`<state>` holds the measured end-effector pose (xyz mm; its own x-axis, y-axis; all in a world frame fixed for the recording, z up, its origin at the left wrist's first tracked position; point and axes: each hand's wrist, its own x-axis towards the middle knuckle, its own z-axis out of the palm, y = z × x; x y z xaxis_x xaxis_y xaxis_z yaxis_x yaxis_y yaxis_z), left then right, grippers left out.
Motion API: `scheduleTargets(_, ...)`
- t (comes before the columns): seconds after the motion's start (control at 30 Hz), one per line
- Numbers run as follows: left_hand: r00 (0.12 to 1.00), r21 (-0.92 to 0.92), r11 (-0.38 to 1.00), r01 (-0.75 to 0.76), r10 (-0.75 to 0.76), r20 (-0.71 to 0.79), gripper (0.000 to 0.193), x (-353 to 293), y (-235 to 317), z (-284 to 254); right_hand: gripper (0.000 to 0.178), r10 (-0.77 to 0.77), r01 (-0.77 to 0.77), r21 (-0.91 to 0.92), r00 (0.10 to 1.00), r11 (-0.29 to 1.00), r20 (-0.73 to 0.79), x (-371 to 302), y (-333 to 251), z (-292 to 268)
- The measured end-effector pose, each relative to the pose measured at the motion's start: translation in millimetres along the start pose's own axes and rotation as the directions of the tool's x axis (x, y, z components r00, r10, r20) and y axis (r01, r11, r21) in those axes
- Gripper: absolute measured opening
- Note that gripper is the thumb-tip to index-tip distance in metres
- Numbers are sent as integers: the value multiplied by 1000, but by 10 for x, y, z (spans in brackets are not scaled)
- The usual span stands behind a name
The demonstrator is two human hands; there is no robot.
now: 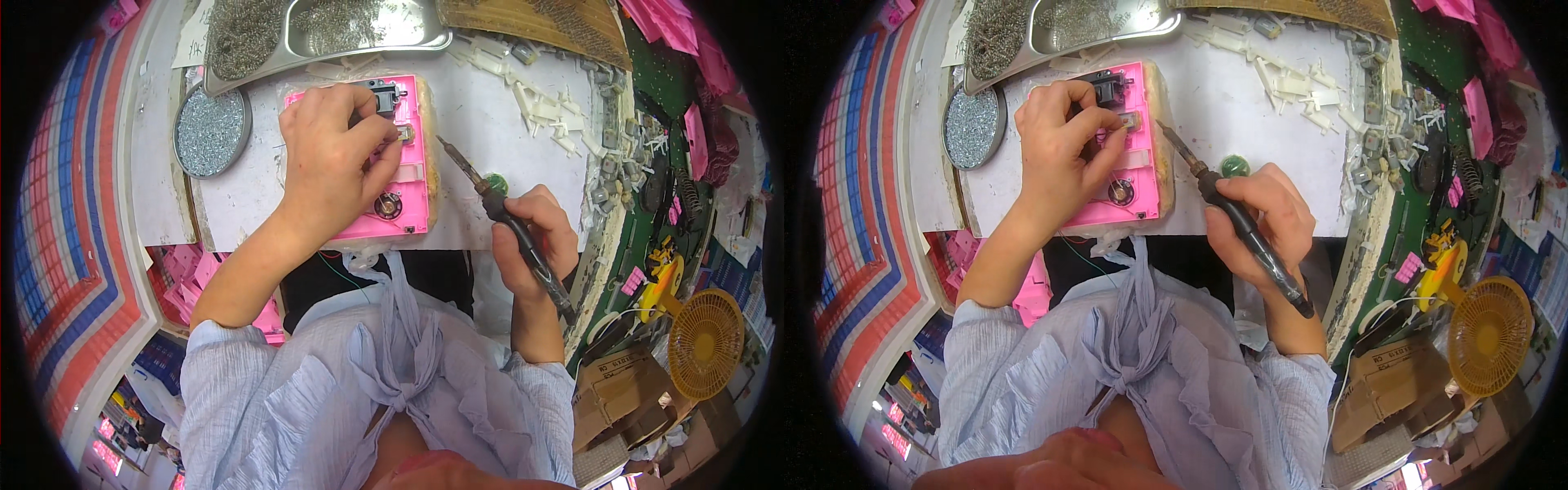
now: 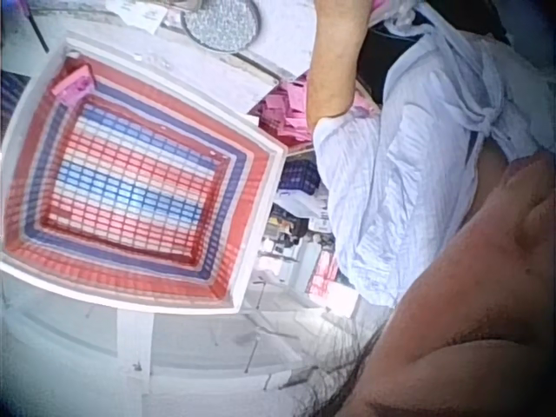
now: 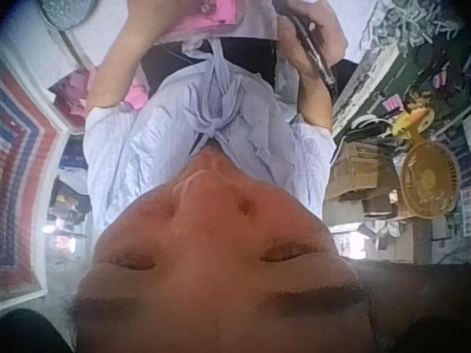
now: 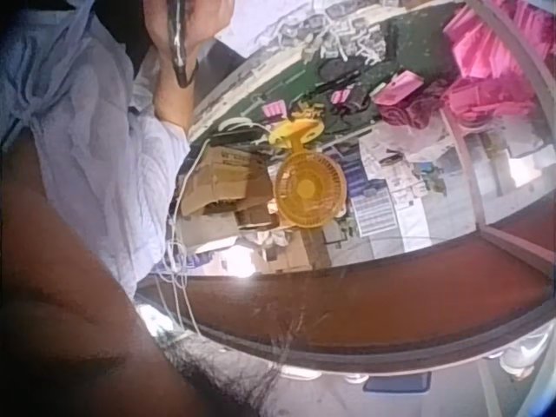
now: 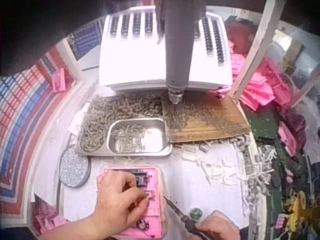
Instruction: Assembling electronic components and housing for a pink plastic toy.
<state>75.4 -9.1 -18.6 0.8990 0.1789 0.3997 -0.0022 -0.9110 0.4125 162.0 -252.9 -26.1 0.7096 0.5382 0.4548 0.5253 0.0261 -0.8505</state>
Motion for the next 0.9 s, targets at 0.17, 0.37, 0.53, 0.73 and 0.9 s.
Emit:
scheduleTargets(0.17, 1000, 0, 1000, 4, -4, 16, 13, -8, 3, -22, 31, 22, -22, -4, 999, 1000, 25, 17, -7, -35)
scheduleTargets(0.37, 1000, -41, 999, 25, -25, 4, 12, 27, 1, -13, 30, 22, -23, 13, 999, 1000, 41, 72, -1, 32)
scheduleTargets(0.53, 1000, 40, 999, 13, -14, 24, 11, 101, 46, 5, 30, 22, -23, 15, 997, 1000, 70, 111, 62, 118)
scheduleTargets(0.73, 997, 79, 997, 8, -14, 75, 10, 103, 44, -27, 29, 40, -42, 25, 996, 999, 76, 119, 70, 144)
scheduleTargets(0.9, 998, 82, 997, -2, -4, 64, 11, 112, 46, -19, 30, 27, -29, 20, 996, 999, 85, 120, 89, 168)
